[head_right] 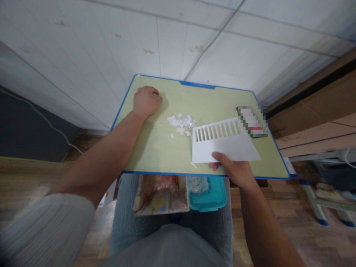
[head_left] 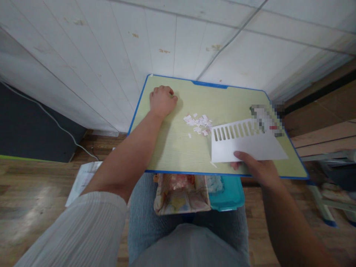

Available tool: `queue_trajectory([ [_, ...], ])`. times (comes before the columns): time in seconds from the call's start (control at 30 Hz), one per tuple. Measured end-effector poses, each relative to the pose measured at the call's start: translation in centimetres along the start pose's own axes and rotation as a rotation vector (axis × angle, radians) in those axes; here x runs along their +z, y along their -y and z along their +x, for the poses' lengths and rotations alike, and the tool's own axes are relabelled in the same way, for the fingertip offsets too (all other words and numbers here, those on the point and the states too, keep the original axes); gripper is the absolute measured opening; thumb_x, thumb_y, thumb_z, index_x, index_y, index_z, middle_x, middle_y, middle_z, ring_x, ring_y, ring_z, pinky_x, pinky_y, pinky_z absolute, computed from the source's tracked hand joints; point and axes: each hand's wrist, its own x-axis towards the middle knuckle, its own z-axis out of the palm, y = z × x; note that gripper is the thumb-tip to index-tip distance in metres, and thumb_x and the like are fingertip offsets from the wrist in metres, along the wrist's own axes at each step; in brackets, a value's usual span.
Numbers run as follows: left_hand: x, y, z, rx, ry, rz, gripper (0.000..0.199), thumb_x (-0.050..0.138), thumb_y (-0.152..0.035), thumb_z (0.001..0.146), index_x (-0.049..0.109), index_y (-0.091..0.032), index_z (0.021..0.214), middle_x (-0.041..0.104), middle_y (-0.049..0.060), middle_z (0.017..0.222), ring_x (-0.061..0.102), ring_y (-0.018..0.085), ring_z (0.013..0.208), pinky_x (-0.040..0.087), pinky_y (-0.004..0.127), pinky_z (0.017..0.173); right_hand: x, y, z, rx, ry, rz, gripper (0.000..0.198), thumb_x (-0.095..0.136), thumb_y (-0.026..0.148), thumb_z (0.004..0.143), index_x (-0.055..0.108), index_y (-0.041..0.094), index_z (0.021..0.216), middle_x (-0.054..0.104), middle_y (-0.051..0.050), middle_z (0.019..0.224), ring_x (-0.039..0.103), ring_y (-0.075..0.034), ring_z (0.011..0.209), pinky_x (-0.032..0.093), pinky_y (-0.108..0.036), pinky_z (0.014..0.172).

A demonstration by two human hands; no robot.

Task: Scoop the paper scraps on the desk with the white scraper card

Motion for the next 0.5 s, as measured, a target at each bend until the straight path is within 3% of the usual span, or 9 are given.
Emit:
queue_trajectory([
  [0.1, 0.02, 0.03, 0.02, -0.001, -0.010, 0.007, 0.038, 0.062, -0.038, 0.099, 0.078, -0.026, 0.131, 0.075, 0.014, 0.144, 0.057, 0.040, 0.150, 0.041, 0.056, 0.133, -0.27, -0.70, 0.17, 0.009, 0.046, 0.011, 0.041, 0.078, 0.045, 0.088, 0.066, 0.030, 0.051, 0.068, -0.002, 0.053, 0.064, -0.025, 0.056, 0.063, -0.041, 0.073],
  [0.23, -0.24, -0.27, -0.09, -0.015, 0.019, 0.002, 0.038, 0.060, -0.036, 0.099, 0.078, -0.026, 0.131, 0.072, 0.015, 0.149, 0.056, 0.041, 0.150, 0.037, 0.058, 0.136, -0.22, -0.73, 0.15, 0.005, 0.010, 0.042, 0.038, 0.078, 0.041, 0.087, 0.066, 0.030, 0.053, 0.068, -0.001, 0.053, 0.065, -0.025, 0.060, 0.063, -0.041, 0.078],
  [0.4, -0.35, -0.32, -0.10, -0.020, 0.030, -0.005, 0.040, 0.060, -0.037, 0.099, 0.078, -0.025, 0.132, 0.071, 0.015, 0.151, 0.055, 0.041, 0.152, 0.036, 0.058, 0.136, -0.04, -0.42, 0.05, 0.036, 0.002, 0.092, 0.035, 0.079, 0.039, 0.081, 0.065, 0.030, 0.050, 0.065, -0.002, 0.049, 0.062, -0.024, 0.053, 0.061, -0.039, 0.065],
  [0.5, -0.18, -0.11, 0.01, -0.011, 0.009, -0.006, 0.037, 0.061, -0.036, 0.098, 0.078, -0.025, 0.129, 0.074, 0.014, 0.148, 0.056, 0.040, 0.150, 0.039, 0.057, 0.134, -0.33, -1.06, 0.01, 0.049, -0.004, 0.082, 0.035, 0.080, 0.040, 0.081, 0.065, 0.029, 0.051, 0.066, -0.002, 0.050, 0.064, -0.024, 0.055, 0.061, -0.039, 0.064],
])
